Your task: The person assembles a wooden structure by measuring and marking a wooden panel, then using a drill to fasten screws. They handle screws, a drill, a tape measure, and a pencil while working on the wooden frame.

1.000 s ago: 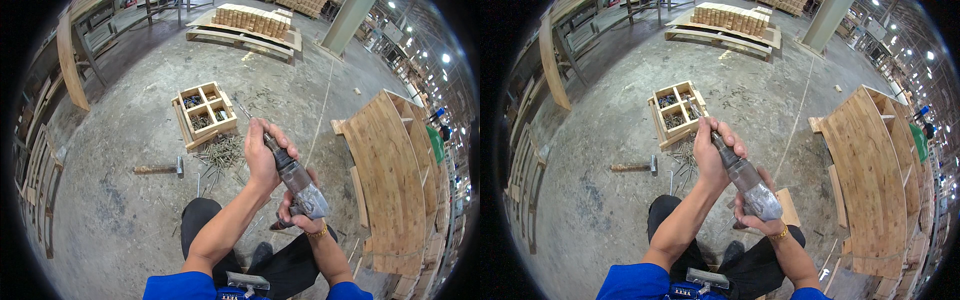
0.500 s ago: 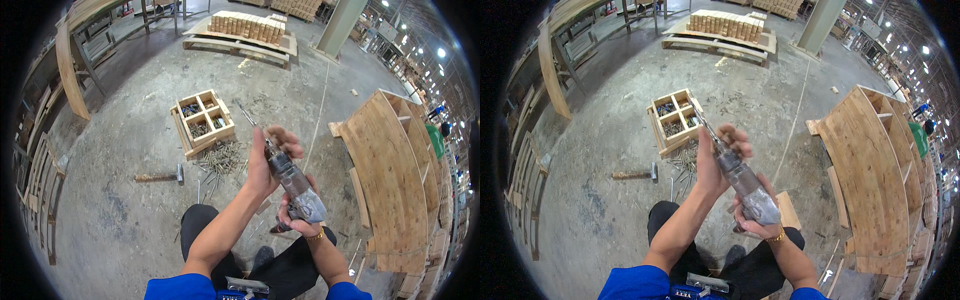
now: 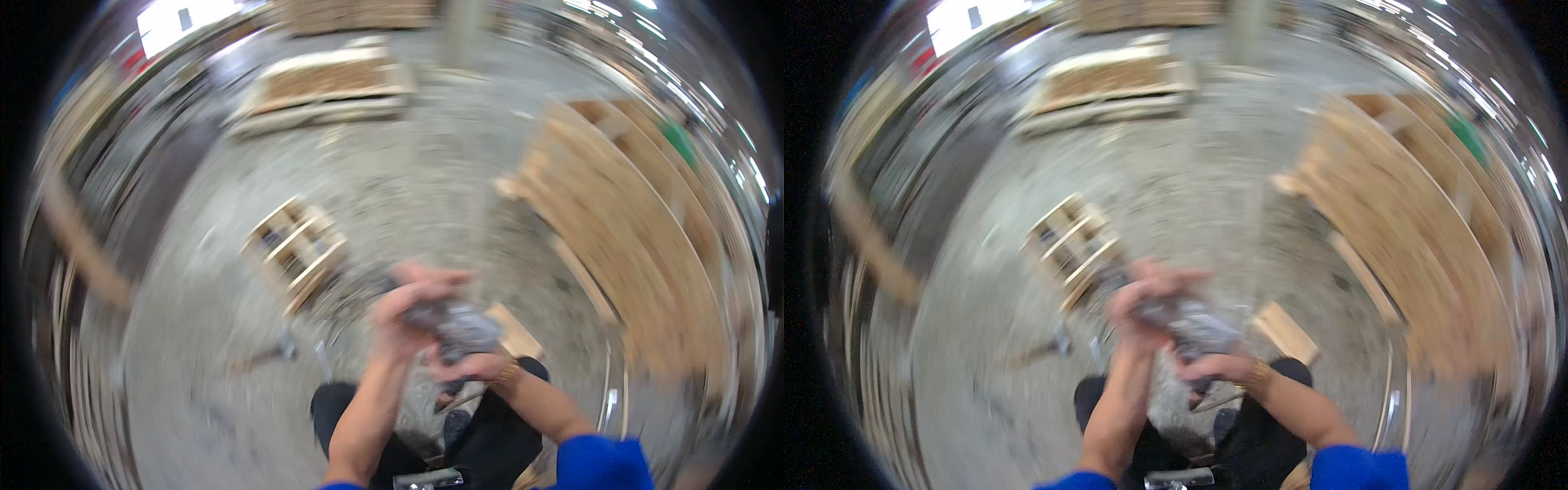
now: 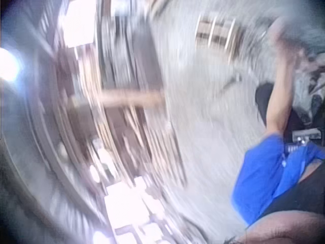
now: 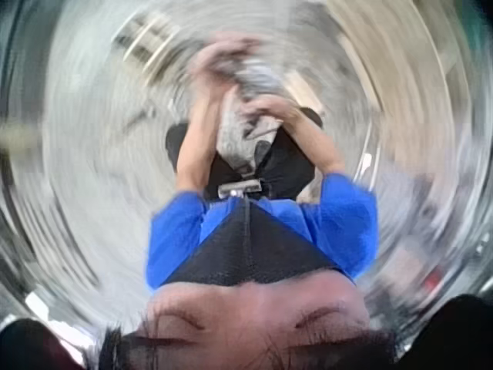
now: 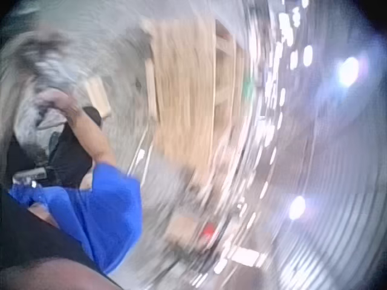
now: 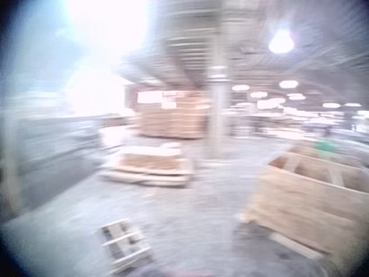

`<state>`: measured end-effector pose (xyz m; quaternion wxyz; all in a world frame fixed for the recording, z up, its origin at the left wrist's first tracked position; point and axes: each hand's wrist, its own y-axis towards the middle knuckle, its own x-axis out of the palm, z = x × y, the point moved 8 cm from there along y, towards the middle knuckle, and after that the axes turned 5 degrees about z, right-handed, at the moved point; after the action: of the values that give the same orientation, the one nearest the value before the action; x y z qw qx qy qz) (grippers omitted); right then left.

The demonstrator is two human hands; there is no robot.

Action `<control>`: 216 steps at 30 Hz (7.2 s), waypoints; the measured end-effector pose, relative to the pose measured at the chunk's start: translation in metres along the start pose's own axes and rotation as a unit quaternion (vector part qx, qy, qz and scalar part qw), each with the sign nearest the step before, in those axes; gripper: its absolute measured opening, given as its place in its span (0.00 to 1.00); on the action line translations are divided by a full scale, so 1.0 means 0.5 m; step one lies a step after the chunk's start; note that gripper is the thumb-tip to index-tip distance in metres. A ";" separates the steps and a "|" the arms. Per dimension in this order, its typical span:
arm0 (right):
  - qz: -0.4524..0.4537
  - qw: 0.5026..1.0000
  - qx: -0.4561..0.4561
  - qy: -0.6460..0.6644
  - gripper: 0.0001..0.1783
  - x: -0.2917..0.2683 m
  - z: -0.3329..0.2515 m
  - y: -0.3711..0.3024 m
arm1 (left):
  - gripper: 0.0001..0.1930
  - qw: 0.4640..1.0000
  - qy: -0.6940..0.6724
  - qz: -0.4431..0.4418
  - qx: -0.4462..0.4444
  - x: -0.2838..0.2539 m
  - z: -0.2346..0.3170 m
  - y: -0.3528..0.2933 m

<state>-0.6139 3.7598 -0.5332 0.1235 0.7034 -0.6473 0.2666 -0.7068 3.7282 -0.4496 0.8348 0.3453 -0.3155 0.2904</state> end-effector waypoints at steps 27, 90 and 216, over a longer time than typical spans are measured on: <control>0.039 0.870 -0.375 0.317 0.52 0.444 -0.976 -0.535 | 0.09 0.925 -0.248 -0.215 -0.193 1.091 0.221 0.374; 0.907 0.130 -0.095 -0.389 0.39 -1.589 -2.233 -3.519 | 0.48 0.696 0.579 -0.227 -0.358 2.274 -2.443 0.615; -0.267 0.456 -0.196 -0.826 0.38 -5.551 -3.012 -1.478 | 0.16 0.496 0.605 0.529 -0.330 2.003 -5.309 2.419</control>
<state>-0.2716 6.9828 -0.6449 -0.2693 0.6895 -0.2622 -0.6191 -0.0577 6.7293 -0.7389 0.5651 -0.4469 0.0701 0.6900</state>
